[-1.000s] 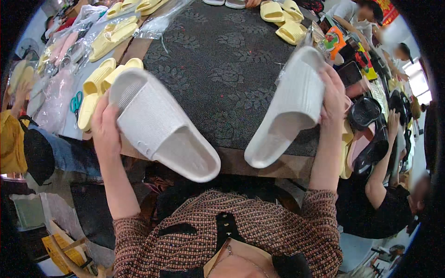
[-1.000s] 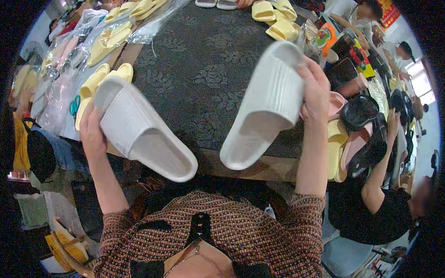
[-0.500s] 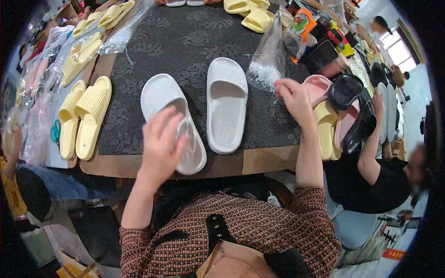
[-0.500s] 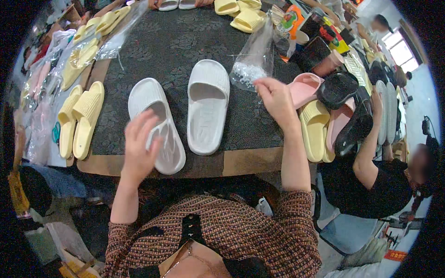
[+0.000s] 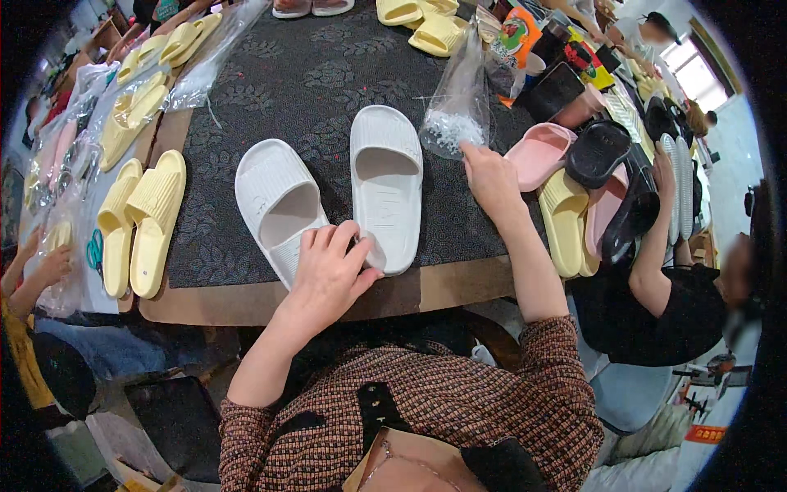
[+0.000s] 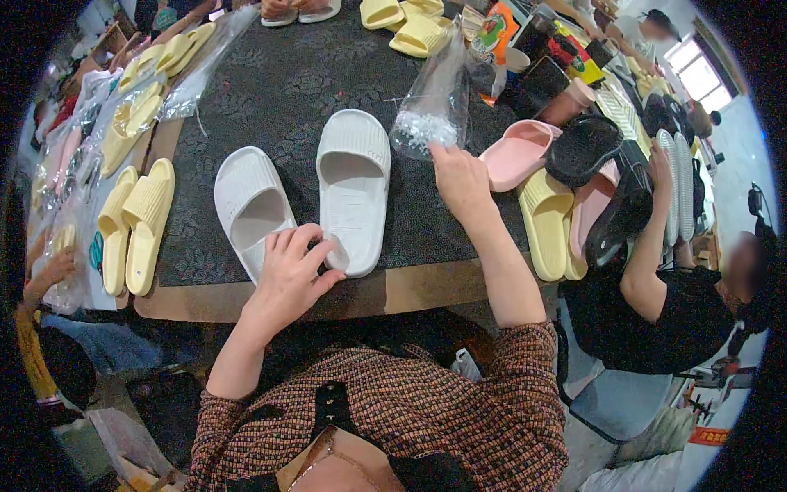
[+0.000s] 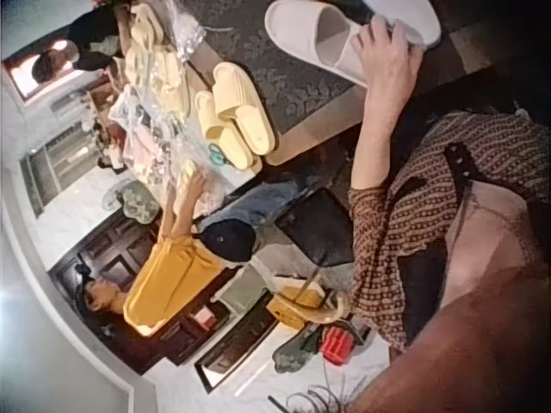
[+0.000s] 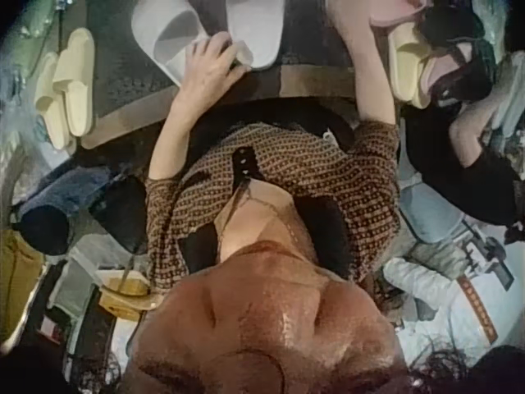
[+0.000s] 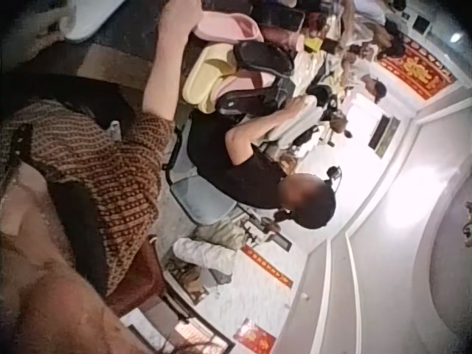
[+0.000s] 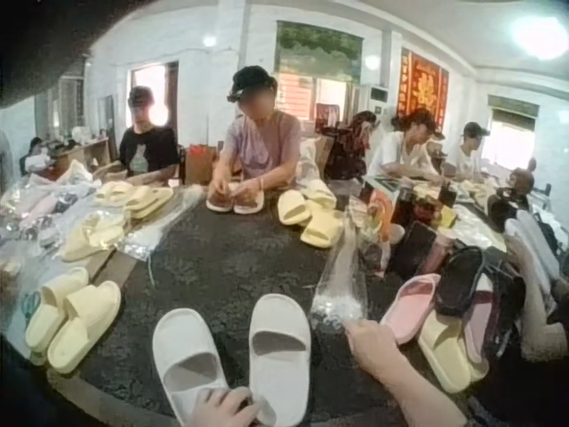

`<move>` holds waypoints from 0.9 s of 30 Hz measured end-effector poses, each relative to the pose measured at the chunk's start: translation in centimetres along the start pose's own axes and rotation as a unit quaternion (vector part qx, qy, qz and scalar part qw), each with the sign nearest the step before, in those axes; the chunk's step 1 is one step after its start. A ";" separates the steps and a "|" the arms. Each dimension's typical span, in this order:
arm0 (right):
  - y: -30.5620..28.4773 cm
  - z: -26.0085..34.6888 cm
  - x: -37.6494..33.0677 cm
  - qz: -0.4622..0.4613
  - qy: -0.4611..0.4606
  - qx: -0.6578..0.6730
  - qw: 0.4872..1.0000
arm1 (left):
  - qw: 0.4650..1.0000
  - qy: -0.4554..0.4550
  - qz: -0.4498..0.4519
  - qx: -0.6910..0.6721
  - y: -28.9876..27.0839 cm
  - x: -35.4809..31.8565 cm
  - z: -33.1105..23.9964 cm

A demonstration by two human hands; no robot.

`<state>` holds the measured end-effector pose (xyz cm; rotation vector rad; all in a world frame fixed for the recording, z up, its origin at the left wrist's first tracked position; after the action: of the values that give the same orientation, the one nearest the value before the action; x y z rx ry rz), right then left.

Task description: The person assembles plastic slide slippers by hand at a table. They pick up pairs of pink, white, and yellow slippers, insert small white plastic fasteners into the toe straps, and place the completed pairs aside. Other people are visible working on similar tasks in the background.

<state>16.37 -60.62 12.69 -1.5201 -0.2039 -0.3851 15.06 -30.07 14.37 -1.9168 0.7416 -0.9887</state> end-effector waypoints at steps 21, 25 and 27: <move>2.3 -1.1 1.0 -0.019 -0.005 -0.102 0.995 | 0.999 0.004 -0.034 0.002 0.9 -0.4 0.2; 1.0 0.5 0.1 -0.057 -0.008 -0.068 0.996 | 0.999 0.000 -0.034 -0.005 0.9 -0.5 0.1; -0.1 1.6 -0.8 -0.100 -0.037 -0.021 0.994 | 0.999 0.002 -0.032 -0.003 0.8 -0.5 0.1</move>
<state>15.76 -58.90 12.53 -1.5610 -0.4112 -0.4956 14.79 -30.04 13.48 -1.9553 0.6895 -1.0306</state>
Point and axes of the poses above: each hand's wrist, its own x-axis towards the middle knuckle, its own y-axis out of the palm, z = x × y, the point moved 1 cm from there along x, towards the middle knuckle, and after that the axes turned 3 degrees about y, right-handed, at the moved point
